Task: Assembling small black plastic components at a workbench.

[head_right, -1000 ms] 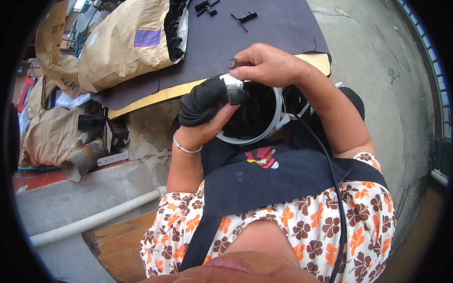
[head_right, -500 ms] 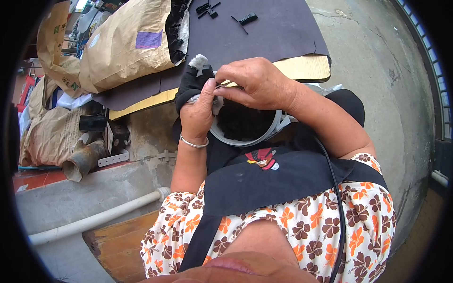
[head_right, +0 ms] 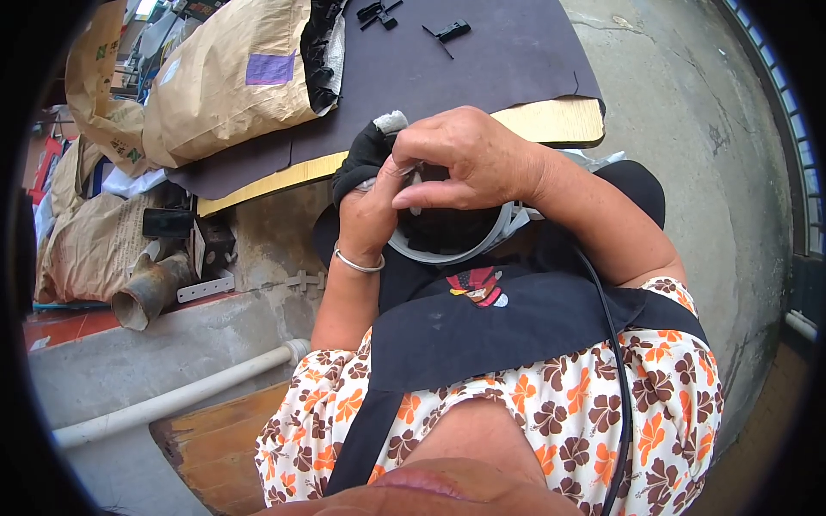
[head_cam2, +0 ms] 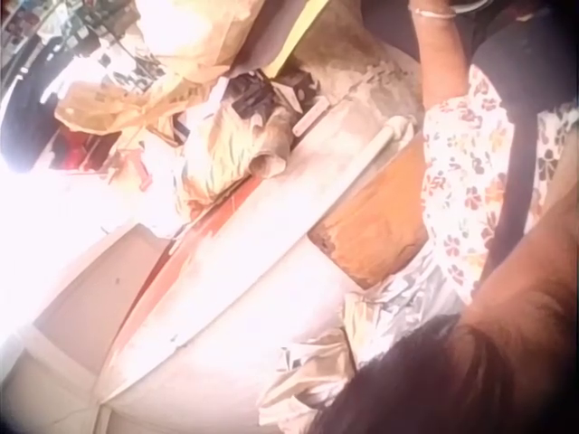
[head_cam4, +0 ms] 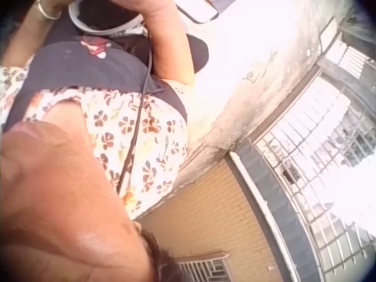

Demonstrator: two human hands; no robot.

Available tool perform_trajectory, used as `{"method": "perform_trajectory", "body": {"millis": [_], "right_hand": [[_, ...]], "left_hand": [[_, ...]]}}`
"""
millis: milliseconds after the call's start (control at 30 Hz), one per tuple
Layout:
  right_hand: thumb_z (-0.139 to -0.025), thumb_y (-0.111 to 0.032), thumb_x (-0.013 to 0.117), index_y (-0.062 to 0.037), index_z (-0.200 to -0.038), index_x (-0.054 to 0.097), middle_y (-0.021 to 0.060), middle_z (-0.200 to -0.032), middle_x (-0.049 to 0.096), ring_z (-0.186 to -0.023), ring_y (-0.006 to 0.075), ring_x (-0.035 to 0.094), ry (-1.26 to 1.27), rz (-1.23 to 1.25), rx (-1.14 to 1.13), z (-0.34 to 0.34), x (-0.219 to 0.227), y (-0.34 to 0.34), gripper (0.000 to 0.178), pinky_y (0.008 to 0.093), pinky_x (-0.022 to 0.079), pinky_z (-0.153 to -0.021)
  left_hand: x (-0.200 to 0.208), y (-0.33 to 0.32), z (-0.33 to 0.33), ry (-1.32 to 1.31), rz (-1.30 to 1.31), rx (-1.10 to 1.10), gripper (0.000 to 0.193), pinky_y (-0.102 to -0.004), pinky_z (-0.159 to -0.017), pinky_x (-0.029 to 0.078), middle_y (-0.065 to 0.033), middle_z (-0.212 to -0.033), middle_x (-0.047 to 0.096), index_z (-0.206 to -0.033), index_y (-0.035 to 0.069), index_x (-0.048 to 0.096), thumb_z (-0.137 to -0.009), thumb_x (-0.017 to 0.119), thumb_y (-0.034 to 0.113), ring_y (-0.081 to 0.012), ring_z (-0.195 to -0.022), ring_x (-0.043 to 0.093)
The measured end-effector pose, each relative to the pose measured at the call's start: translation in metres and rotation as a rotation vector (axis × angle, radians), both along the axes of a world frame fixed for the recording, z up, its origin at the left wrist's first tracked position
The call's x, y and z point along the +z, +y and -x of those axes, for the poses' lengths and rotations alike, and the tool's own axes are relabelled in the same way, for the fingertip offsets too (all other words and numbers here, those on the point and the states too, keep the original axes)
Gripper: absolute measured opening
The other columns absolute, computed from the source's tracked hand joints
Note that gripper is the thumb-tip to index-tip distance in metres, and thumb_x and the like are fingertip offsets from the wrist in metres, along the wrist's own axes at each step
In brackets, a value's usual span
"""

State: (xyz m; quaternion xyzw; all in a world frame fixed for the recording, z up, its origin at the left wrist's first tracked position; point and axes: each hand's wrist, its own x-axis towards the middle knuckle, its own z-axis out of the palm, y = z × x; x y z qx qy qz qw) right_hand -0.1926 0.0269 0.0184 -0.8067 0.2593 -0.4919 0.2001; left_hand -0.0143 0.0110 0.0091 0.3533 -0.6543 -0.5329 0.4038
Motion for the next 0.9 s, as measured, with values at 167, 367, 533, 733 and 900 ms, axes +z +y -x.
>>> {"method": "perform_trajectory", "body": {"millis": [167, 367, 533, 733, 900], "right_hand": [[-0.074, -0.01, 0.072, -0.0037, -0.079, 0.053, 0.0094, -0.066, 0.054, -0.057, 0.0253, 0.054, -0.006, -0.028, -0.292, -0.007, -0.009, 0.001, 0.021, 0.031, 0.042, -0.051], [-0.087, -0.014, 0.063, -0.0014, -0.078, 0.052, -0.0014, -0.066, 0.047, -0.062, 0.0064, 0.039, -0.158, -0.484, -0.255, -0.005, -0.007, -0.001, 0.019, 0.0241, 0.038, -0.054], [-0.089, -0.024, 0.056, 0.0025, -0.081, 0.057, 0.0175, -0.065, 0.057, -0.058, 0.0303, 0.054, 0.024, -0.491, -0.18, -0.001, -0.003, 0.001, 0.028, 0.0357, 0.044, -0.057], [-0.09, -0.023, 0.052, 0.0019, -0.082, 0.06, 0.0206, -0.068, 0.059, -0.063, 0.0357, 0.056, -0.041, -0.583, -0.266, -0.013, -0.011, -0.001, 0.028, 0.0387, 0.045, -0.06], [-0.091, -0.024, 0.053, 0.0017, -0.085, 0.061, 0.0206, -0.069, 0.059, -0.064, 0.0335, 0.058, -0.056, -0.584, -0.234, -0.018, -0.017, -0.003, 0.027, 0.0381, 0.046, -0.061]], "left_hand": [[0.003, -0.001, -0.002, -0.014, 0.093, -0.079, 0.025, -0.0231, -0.071, 0.047, -0.0061, -0.096, 0.065, -0.112, -0.008, 0.055, -0.09, 0.054, 0.004, -0.0092, -0.08, 0.058], [0.009, 0.002, 0.003, -0.162, 0.196, -0.064, 0.026, -0.0221, -0.065, 0.047, -0.0026, -0.08, 0.063, -0.113, -0.001, 0.057, -0.088, 0.057, 0.007, -0.009, -0.069, 0.057], [0.013, 0.006, 0.002, -0.094, -0.097, -0.01, 0.029, -0.0275, -0.069, 0.049, -0.0084, -0.083, 0.065, -0.111, -0.003, 0.057, -0.085, 0.059, 0.007, -0.0164, -0.072, 0.061], [0.0, -0.001, 0.01, -0.413, 0.687, 0.129, 0.029, -0.0329, -0.082, 0.047, -0.0157, -0.101, 0.064, -0.11, -0.004, 0.057, -0.082, 0.055, 0.003, -0.0274, -0.091, 0.062], [-0.001, 0.001, 0.007, -0.423, 0.708, 0.137, 0.029, -0.0325, -0.083, 0.047, -0.0165, -0.103, 0.063, -0.109, -0.004, 0.057, -0.081, 0.057, 0.003, -0.0273, -0.092, 0.062]]}}
